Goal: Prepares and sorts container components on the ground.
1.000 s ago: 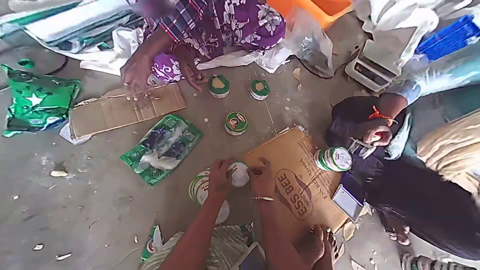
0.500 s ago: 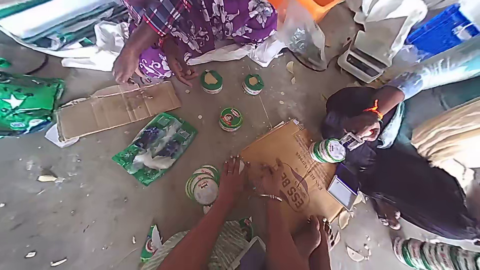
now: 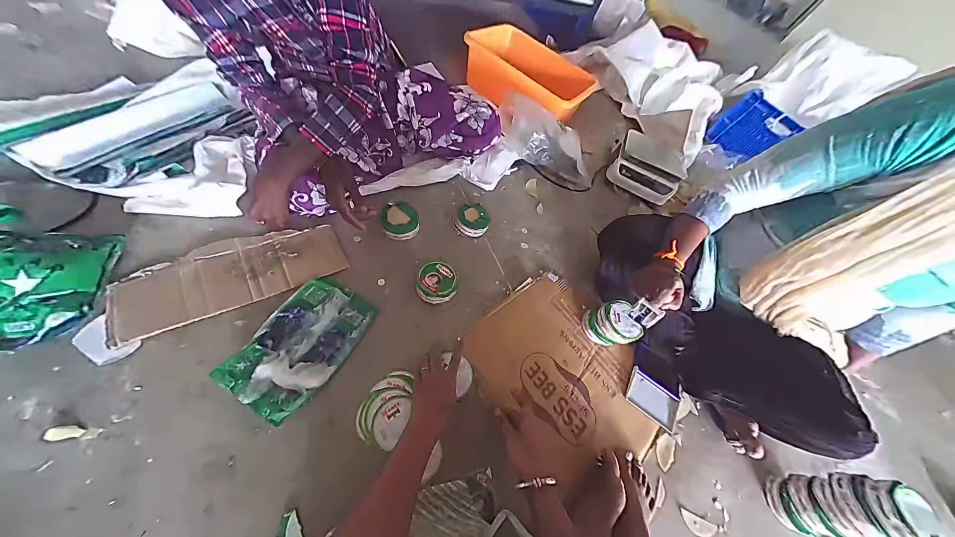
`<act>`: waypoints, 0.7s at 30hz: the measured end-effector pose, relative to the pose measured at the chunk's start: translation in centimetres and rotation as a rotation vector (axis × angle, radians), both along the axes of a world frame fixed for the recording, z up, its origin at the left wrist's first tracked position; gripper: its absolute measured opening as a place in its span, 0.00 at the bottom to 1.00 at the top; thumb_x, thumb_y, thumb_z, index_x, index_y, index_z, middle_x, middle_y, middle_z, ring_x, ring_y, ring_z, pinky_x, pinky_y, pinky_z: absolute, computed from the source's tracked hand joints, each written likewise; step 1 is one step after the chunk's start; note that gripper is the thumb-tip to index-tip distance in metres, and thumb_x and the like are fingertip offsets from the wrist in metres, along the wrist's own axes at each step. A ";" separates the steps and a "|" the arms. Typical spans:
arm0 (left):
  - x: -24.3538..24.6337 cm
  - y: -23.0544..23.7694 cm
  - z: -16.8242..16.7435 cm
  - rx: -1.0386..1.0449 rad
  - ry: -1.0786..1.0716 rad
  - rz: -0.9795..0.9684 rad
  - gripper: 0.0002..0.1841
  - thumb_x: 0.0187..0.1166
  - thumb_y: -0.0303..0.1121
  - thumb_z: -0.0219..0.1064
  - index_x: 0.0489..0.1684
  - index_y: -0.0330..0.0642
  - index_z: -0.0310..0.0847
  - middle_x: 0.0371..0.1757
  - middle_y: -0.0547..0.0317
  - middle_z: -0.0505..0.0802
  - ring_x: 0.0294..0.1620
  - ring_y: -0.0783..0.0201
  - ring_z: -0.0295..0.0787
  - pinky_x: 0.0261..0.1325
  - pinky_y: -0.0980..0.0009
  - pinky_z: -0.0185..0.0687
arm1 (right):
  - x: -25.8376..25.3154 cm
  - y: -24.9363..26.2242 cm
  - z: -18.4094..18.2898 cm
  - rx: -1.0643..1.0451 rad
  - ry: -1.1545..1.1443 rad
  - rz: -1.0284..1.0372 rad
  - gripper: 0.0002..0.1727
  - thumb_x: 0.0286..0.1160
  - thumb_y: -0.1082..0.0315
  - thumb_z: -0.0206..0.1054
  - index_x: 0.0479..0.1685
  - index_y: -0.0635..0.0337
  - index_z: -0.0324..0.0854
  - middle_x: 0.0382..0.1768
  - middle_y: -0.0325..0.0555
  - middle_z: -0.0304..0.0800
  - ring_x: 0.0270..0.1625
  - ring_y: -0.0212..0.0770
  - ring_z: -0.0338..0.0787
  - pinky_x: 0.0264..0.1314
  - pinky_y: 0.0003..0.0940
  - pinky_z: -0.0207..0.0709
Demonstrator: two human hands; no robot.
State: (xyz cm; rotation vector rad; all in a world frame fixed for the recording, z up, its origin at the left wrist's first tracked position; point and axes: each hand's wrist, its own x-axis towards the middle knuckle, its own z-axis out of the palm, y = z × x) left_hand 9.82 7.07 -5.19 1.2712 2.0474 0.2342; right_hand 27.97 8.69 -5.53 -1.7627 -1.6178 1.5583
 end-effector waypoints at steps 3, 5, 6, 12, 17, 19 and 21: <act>-0.3 0.5 0.3 0.004 -0.023 0.003 0.64 0.56 0.44 0.87 0.97 0.57 0.40 0.92 0.31 0.55 0.88 0.31 0.58 0.79 0.44 0.69 | 0.0 0.0 0.0 -0.004 0.011 0.050 0.39 0.82 0.64 0.68 0.88 0.70 0.55 0.80 0.67 0.72 0.63 0.51 0.90 0.62 0.43 0.85; 0.1 0.4 0.7 0.054 -0.027 0.029 0.63 0.55 0.47 0.87 0.96 0.54 0.46 0.90 0.31 0.59 0.87 0.31 0.61 0.79 0.44 0.70 | 0.1 0.1 -0.5 -0.037 0.097 0.016 0.38 0.83 0.62 0.65 0.89 0.68 0.56 0.81 0.68 0.71 0.65 0.51 0.89 0.61 0.44 0.87; 0.4 0.4 1.0 0.079 -0.027 0.046 0.62 0.54 0.48 0.88 0.95 0.53 0.49 0.89 0.29 0.61 0.86 0.30 0.61 0.78 0.42 0.69 | 0.0 0.4 -0.6 -0.076 0.149 -0.001 0.37 0.85 0.62 0.61 0.91 0.66 0.53 0.84 0.67 0.66 0.70 0.52 0.86 0.64 0.45 0.86; 1.7 -1.0 3.6 0.295 -0.166 -0.064 0.60 0.48 0.43 0.89 0.91 0.44 0.57 0.81 0.26 0.71 0.79 0.27 0.69 0.72 0.36 0.73 | -2.7 1.4 -0.5 -0.322 0.811 -0.350 0.40 0.90 0.42 0.19 0.91 0.59 0.44 0.78 0.54 0.74 0.72 0.43 0.81 0.70 0.43 0.79; 1.5 -2.5 2.4 0.638 -0.235 -0.093 0.75 0.33 0.60 0.90 0.89 0.23 0.53 0.86 0.18 0.62 0.88 0.20 0.53 0.83 0.22 0.43 | -1.7 1.4 2.3 -0.399 1.123 -0.537 0.35 0.88 0.44 0.28 0.62 0.57 0.77 0.46 0.41 0.96 0.49 0.37 0.96 0.52 0.38 0.91; -0.1 -2.3 1.6 0.731 -0.212 0.029 0.74 0.40 0.67 0.84 0.87 0.19 0.52 0.86 0.18 0.62 0.89 0.20 0.51 0.83 0.20 0.40 | 0.1 2.7 3.8 -0.191 0.990 -0.503 0.24 0.89 0.56 0.35 0.61 0.56 0.75 0.46 0.40 0.94 0.48 0.36 0.95 0.51 0.37 0.91; -1.4 -2.4 1.7 0.720 -0.219 0.142 0.71 0.49 0.68 0.79 0.89 0.20 0.49 0.88 0.20 0.60 0.90 0.22 0.50 0.84 0.21 0.40 | 2.1 5.5 4.2 0.133 0.733 -0.338 0.29 0.79 0.62 0.50 0.81 0.54 0.63 0.63 0.39 0.89 0.58 0.32 0.91 0.57 0.32 0.88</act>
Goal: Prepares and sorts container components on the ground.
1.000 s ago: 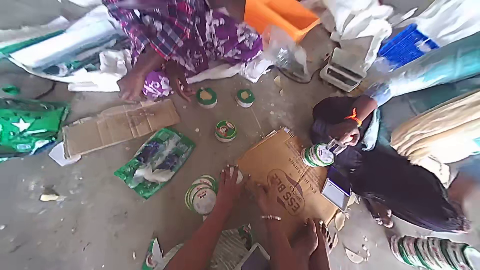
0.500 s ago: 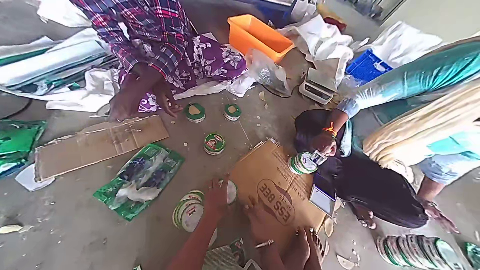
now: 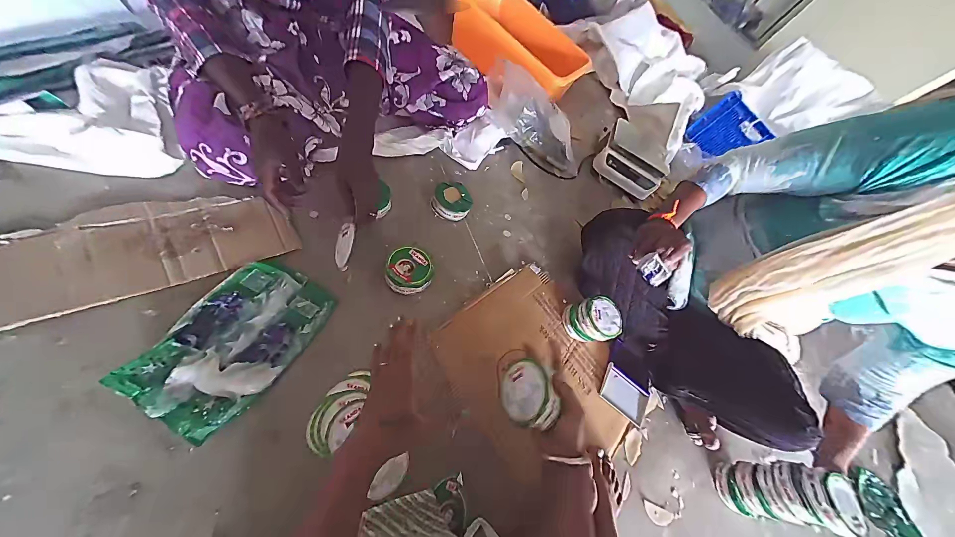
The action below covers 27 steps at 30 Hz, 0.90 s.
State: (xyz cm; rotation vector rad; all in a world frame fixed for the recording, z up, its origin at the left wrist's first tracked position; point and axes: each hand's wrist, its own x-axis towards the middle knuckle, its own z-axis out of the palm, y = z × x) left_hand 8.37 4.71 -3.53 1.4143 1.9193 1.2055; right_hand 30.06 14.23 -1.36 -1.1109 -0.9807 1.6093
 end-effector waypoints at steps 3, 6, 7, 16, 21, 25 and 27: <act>-0.7 -0.3 0.2 -0.073 -0.014 0.028 0.66 0.55 0.66 0.76 0.90 0.24 0.49 0.90 0.22 0.57 0.91 0.24 0.46 0.85 0.23 0.38 | 0.0 3.6 2.2 0.301 -0.922 0.115 0.46 0.77 0.63 0.58 0.94 0.69 0.41 0.89 0.65 0.58 0.89 0.55 0.62 0.85 0.53 0.61; -1.1 0.0 -0.4 -0.104 0.045 -0.004 0.64 0.60 0.71 0.70 0.90 0.27 0.52 0.89 0.23 0.58 0.91 0.24 0.47 0.83 0.22 0.39 | -2.6 6.6 -2.3 0.212 -1.593 0.193 0.41 0.82 0.53 0.62 0.95 0.53 0.52 0.90 0.60 0.60 0.89 0.72 0.58 0.77 0.82 0.52; -1.1 -0.1 -0.5 -0.129 0.052 -0.012 0.64 0.60 0.72 0.69 0.90 0.28 0.53 0.89 0.24 0.59 0.91 0.25 0.48 0.84 0.22 0.40 | -3.0 7.0 -4.5 0.146 -1.692 0.226 0.40 0.83 0.49 0.59 0.95 0.46 0.53 0.92 0.52 0.58 0.91 0.67 0.56 0.79 0.82 0.48; -2.9 0.1 -1.3 -0.172 -0.038 0.055 0.59 0.62 0.65 0.73 0.92 0.34 0.55 0.91 0.24 0.57 0.92 0.24 0.44 0.84 0.21 0.35 | -1.1 8.5 -1.6 0.288 -0.700 -0.242 0.34 0.92 0.65 0.38 0.93 0.74 0.36 0.93 0.70 0.38 0.96 0.57 0.45 0.95 0.47 0.40; -3.6 -0.2 -0.6 -0.182 -0.149 0.312 0.49 0.71 0.54 0.68 0.89 0.29 0.56 0.87 0.24 0.63 0.88 0.26 0.56 0.83 0.31 0.55 | -13.1 8.6 -3.1 0.538 -1.138 0.261 0.54 0.62 0.55 0.82 0.87 0.72 0.57 0.81 0.75 0.68 0.83 0.68 0.70 0.85 0.61 0.65; -3.9 0.3 -0.1 -0.188 -0.283 0.360 0.45 0.72 0.46 0.72 0.88 0.30 0.57 0.87 0.26 0.64 0.88 0.29 0.57 0.84 0.37 0.58 | -24.2 9.1 -5.1 0.591 -1.260 0.564 0.64 0.52 0.42 0.86 0.93 0.56 0.54 0.90 0.62 0.58 0.90 0.70 0.57 0.84 0.73 0.55; -4.1 0.3 -0.1 -0.211 -0.312 0.367 0.45 0.71 0.47 0.72 0.89 0.33 0.58 0.88 0.29 0.64 0.89 0.31 0.57 0.84 0.37 0.58 | -26.8 9.8 -5.8 0.537 -1.360 0.634 0.62 0.56 0.45 0.84 0.95 0.47 0.50 0.91 0.62 0.55 0.90 0.73 0.53 0.79 0.77 0.59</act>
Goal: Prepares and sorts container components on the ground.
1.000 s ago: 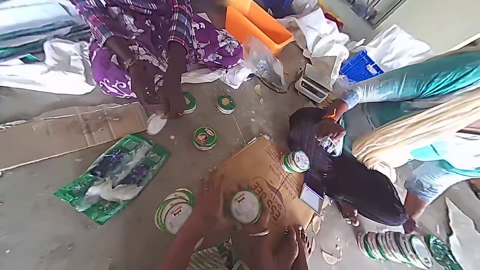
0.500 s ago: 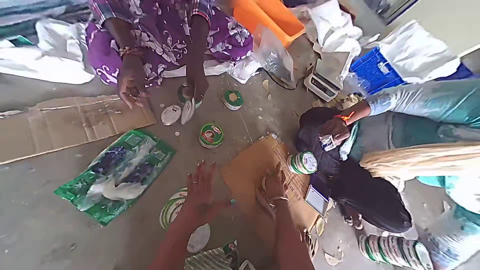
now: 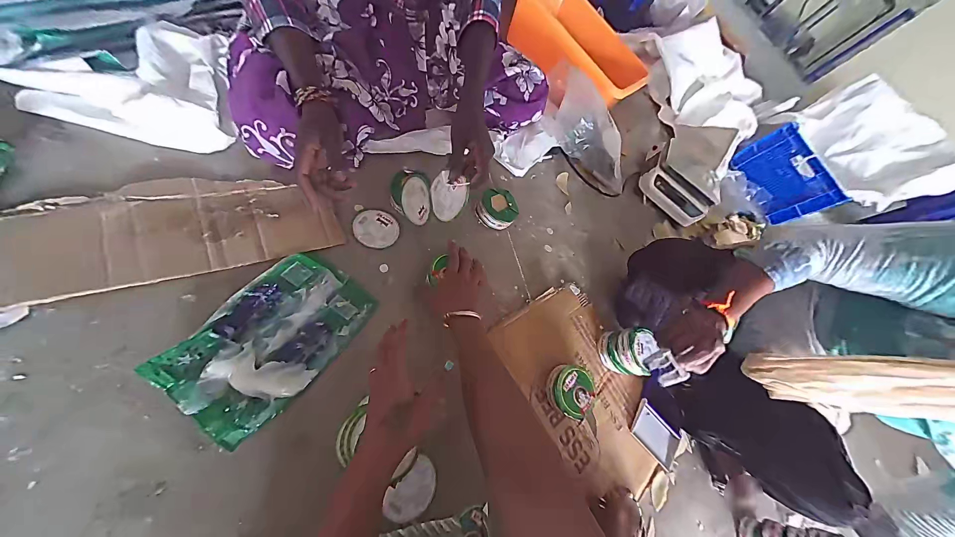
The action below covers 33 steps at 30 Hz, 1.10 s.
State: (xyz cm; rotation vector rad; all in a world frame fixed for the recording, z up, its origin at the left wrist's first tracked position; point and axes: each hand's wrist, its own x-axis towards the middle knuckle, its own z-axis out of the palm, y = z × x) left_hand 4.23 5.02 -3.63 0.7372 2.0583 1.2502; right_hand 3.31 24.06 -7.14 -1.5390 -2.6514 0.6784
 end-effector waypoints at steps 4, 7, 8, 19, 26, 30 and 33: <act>-0.6 0.0 0.3 0.066 -0.095 0.035 0.40 0.76 0.41 0.69 0.87 0.31 0.59 0.85 0.32 0.70 0.87 0.38 0.63 0.84 0.43 0.62 | 0.6 0.2 1.3 -0.145 0.115 -0.105 0.58 0.61 0.54 0.84 0.94 0.52 0.51 0.84 0.66 0.66 0.83 0.69 0.70 0.76 0.69 0.69; -0.7 0.3 0.9 0.211 -0.382 0.099 0.34 0.82 0.33 0.60 0.86 0.25 0.55 0.85 0.31 0.70 0.86 0.48 0.67 0.82 0.56 0.68 | 5.2 -2.1 4.1 -0.611 0.701 -0.364 0.40 0.83 0.73 0.61 0.94 0.53 0.46 0.76 0.59 0.76 0.67 0.49 0.84 0.65 0.46 0.80; -0.7 0.4 1.4 0.238 -0.531 0.124 0.32 0.85 0.32 0.56 0.87 0.25 0.54 0.84 0.32 0.70 0.83 0.51 0.70 0.79 0.59 0.70 | 7.3 -3.4 4.7 -0.792 0.947 -0.438 0.30 0.87 0.68 0.51 0.90 0.51 0.55 0.67 0.55 0.81 0.59 0.46 0.87 0.57 0.44 0.83; 4.6 0.4 2.7 0.027 -0.857 -0.139 0.20 0.91 0.28 0.52 0.79 0.33 0.65 0.71 0.45 0.82 0.66 0.63 0.83 0.68 0.65 0.80 | 19.3 -11.2 3.5 -0.904 1.061 -0.490 0.38 0.86 0.52 0.44 0.90 0.65 0.41 0.57 0.44 0.90 0.54 0.33 0.93 0.59 0.34 0.88; 5.9 1.3 2.1 -0.038 -0.813 -0.382 0.29 0.88 0.33 0.61 0.85 0.32 0.55 0.63 0.41 0.85 0.58 0.58 0.86 0.63 0.61 0.82 | 23.3 -11.3 5.3 -0.630 0.906 -0.647 0.38 0.80 0.71 0.57 0.90 0.67 0.45 0.60 0.57 0.82 0.48 0.35 0.90 0.52 0.34 0.87; 6.6 1.7 2.1 -0.135 -0.734 -0.456 0.33 0.88 0.31 0.61 0.90 0.36 0.48 0.55 0.44 0.87 0.47 0.62 0.86 0.52 0.66 0.82 | 25.6 -9.8 4.5 -0.419 0.862 -0.785 0.33 0.89 0.65 0.50 0.92 0.65 0.46 0.73 0.62 0.76 0.65 0.42 0.86 0.67 0.38 0.82; 6.0 1.5 0.4 -0.125 -0.505 -0.383 0.39 0.83 0.34 0.66 0.90 0.33 0.47 0.56 0.39 0.86 0.52 0.54 0.87 0.60 0.57 0.82 | 27.0 -10.1 2.7 -0.210 0.668 -0.901 0.33 0.91 0.70 0.52 0.91 0.72 0.45 0.81 0.75 0.65 0.75 0.60 0.78 0.75 0.50 0.73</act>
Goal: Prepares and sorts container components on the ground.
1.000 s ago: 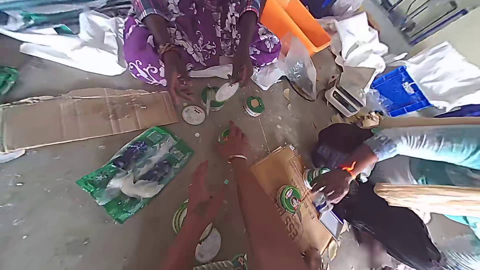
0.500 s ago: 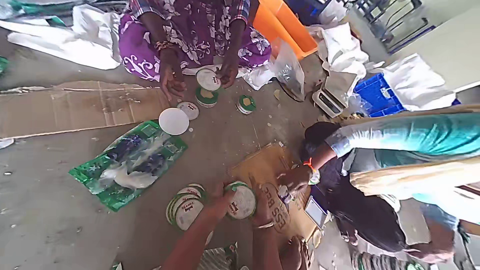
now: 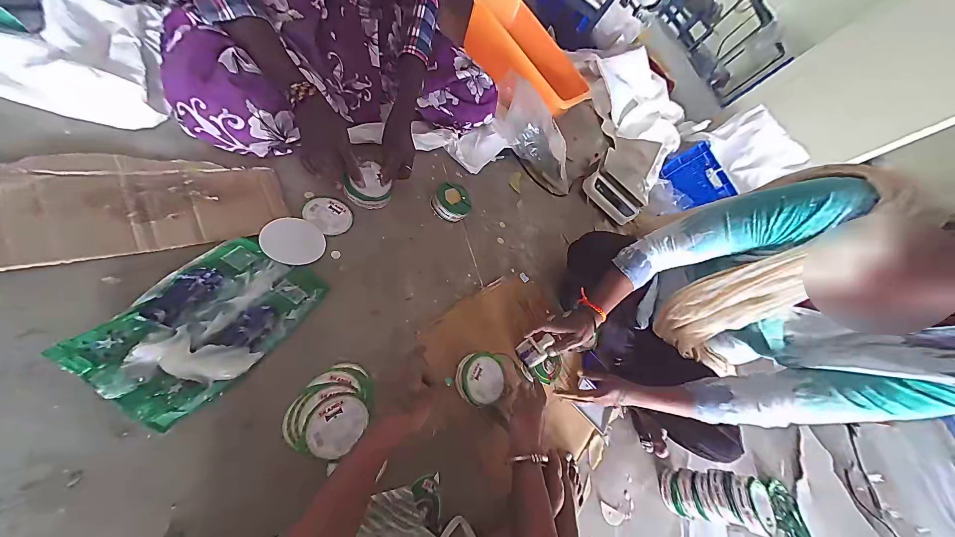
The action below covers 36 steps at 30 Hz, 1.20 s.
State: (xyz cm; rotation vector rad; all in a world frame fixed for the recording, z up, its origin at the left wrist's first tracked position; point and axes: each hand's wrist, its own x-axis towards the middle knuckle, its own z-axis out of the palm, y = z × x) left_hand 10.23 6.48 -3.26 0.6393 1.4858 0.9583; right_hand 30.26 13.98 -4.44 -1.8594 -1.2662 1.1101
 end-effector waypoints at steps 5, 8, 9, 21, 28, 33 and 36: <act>-1.6 0.1 -0.1 0.021 0.133 0.136 0.38 0.82 0.38 0.68 0.89 0.35 0.53 0.52 0.45 0.88 0.42 0.59 0.86 0.48 0.60 0.83 | 0.4 -2.2 -0.9 0.460 -0.268 0.105 0.30 0.78 0.68 0.60 0.74 0.83 0.64 0.68 0.77 0.78 0.70 0.63 0.81 0.72 0.54 0.76; -1.8 0.1 0.5 -0.017 0.175 0.087 0.37 0.83 0.36 0.68 0.89 0.34 0.53 0.56 0.41 0.87 0.45 0.54 0.88 0.50 0.57 0.83 | -2.1 -0.8 1.3 0.583 -0.462 0.438 0.34 0.79 0.57 0.55 0.74 0.81 0.70 0.74 0.74 0.77 0.78 0.70 0.76 0.80 0.65 0.66; -1.8 0.1 0.5 -0.016 0.181 0.079 0.37 0.83 0.36 0.68 0.89 0.35 0.54 0.57 0.41 0.87 0.45 0.54 0.87 0.50 0.56 0.83 | -3.1 0.0 1.6 0.560 -0.577 0.542 0.37 0.81 0.52 0.52 0.78 0.79 0.69 0.80 0.73 0.72 0.83 0.73 0.70 0.84 0.70 0.57; -1.9 -0.4 0.0 0.033 0.185 0.045 0.37 0.82 0.38 0.68 0.89 0.35 0.55 0.62 0.38 0.87 0.53 0.48 0.88 0.57 0.51 0.83 | -3.2 4.5 2.2 0.373 -0.285 0.681 0.42 0.91 0.49 0.31 0.87 0.82 0.51 0.90 0.75 0.49 0.95 0.64 0.48 0.96 0.56 0.36; -1.9 -0.2 0.8 -0.005 0.164 0.017 0.37 0.81 0.36 0.69 0.89 0.37 0.55 0.63 0.39 0.86 0.52 0.50 0.88 0.55 0.53 0.83 | -5.1 5.0 -0.9 0.002 -0.518 0.753 0.33 0.93 0.63 0.39 0.93 0.71 0.44 0.95 0.62 0.39 0.98 0.54 0.36 0.97 0.57 0.20; -1.7 -0.9 0.1 0.073 0.179 0.063 0.37 0.81 0.38 0.68 0.88 0.35 0.57 0.61 0.38 0.87 0.50 0.49 0.88 0.53 0.52 0.84 | -2.4 3.8 0.8 0.439 -0.333 0.438 0.37 0.77 0.65 0.59 0.83 0.82 0.59 0.82 0.78 0.65 0.85 0.70 0.67 0.86 0.64 0.59; -2.3 -1.0 0.3 0.061 0.205 0.019 0.36 0.81 0.37 0.67 0.89 0.37 0.56 0.61 0.39 0.87 0.50 0.49 0.89 0.53 0.52 0.84 | -4.5 0.1 -2.5 0.660 -0.764 0.853 0.29 0.70 0.60 0.71 0.71 0.66 0.82 0.72 0.66 0.83 0.78 0.69 0.80 0.77 0.76 0.64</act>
